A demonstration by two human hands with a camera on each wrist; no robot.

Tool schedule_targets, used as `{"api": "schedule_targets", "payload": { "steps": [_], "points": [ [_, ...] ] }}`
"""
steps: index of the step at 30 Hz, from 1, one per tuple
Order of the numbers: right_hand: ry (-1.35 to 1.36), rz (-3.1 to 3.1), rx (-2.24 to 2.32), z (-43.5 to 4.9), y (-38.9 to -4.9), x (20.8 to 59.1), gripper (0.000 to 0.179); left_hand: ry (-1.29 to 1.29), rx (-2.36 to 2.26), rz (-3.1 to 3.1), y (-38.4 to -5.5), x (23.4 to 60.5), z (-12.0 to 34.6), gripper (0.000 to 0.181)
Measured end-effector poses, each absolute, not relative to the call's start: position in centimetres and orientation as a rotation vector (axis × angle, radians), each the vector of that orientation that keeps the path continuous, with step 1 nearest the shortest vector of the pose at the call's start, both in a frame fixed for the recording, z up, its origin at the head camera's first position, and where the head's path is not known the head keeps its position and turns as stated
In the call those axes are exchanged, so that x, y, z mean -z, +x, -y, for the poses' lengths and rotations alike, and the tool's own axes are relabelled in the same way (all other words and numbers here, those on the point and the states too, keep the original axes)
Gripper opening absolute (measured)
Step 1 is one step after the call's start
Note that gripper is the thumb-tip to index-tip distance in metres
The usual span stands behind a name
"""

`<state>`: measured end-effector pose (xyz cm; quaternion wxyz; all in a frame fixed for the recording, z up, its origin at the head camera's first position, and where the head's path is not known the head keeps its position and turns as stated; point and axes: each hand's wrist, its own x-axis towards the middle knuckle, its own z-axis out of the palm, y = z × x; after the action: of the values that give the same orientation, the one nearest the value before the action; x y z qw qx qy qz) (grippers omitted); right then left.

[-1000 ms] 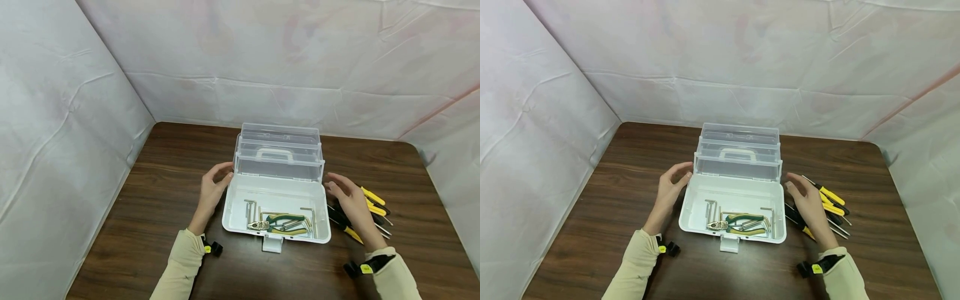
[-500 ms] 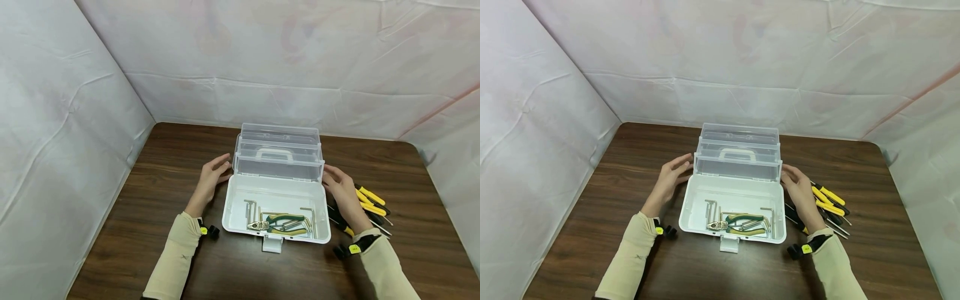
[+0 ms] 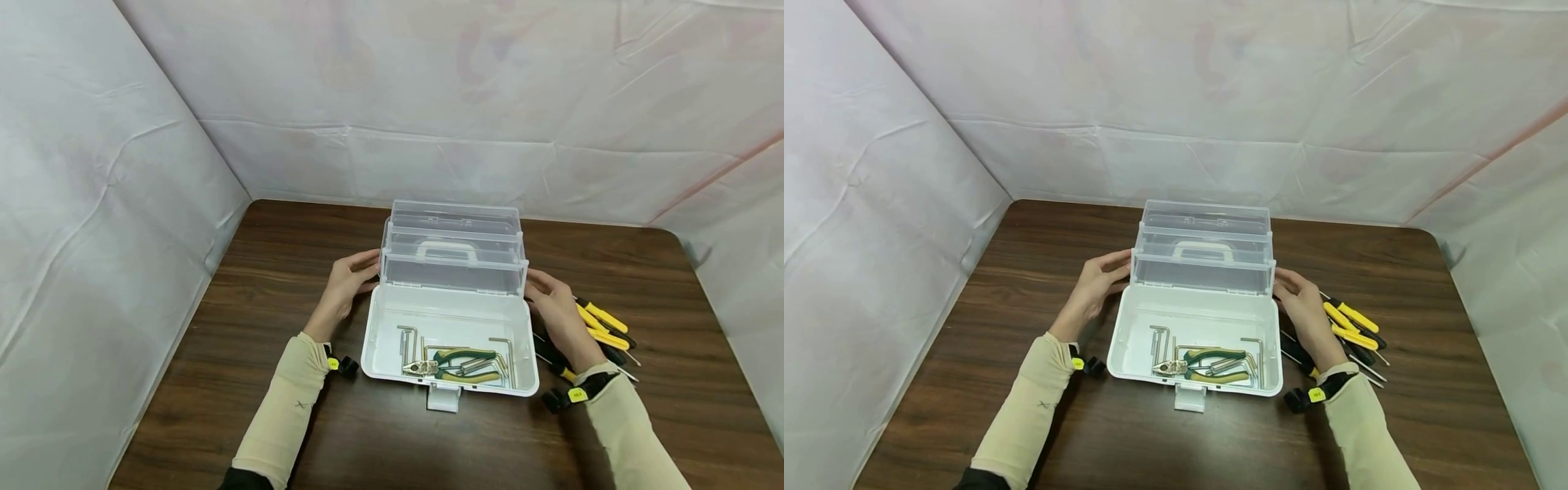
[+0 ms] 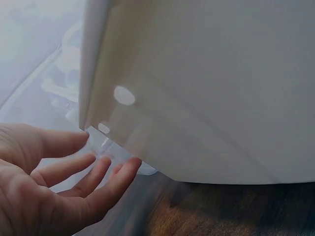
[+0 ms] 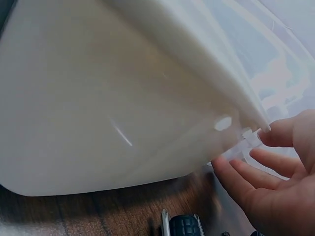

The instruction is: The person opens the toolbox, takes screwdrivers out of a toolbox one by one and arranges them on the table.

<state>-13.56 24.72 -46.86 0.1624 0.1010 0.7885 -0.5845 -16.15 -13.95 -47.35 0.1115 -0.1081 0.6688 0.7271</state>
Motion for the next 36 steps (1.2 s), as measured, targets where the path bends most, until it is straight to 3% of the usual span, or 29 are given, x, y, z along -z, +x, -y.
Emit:
{"api": "schedule_targets", "payload": {
  "steps": [36],
  "points": [
    [0.312,-2.059,2.022,-24.80,-13.28,46.89,0.064,-0.247,-2.297,-1.905,-15.95,48.04,14.19,0.042]
  ]
}}
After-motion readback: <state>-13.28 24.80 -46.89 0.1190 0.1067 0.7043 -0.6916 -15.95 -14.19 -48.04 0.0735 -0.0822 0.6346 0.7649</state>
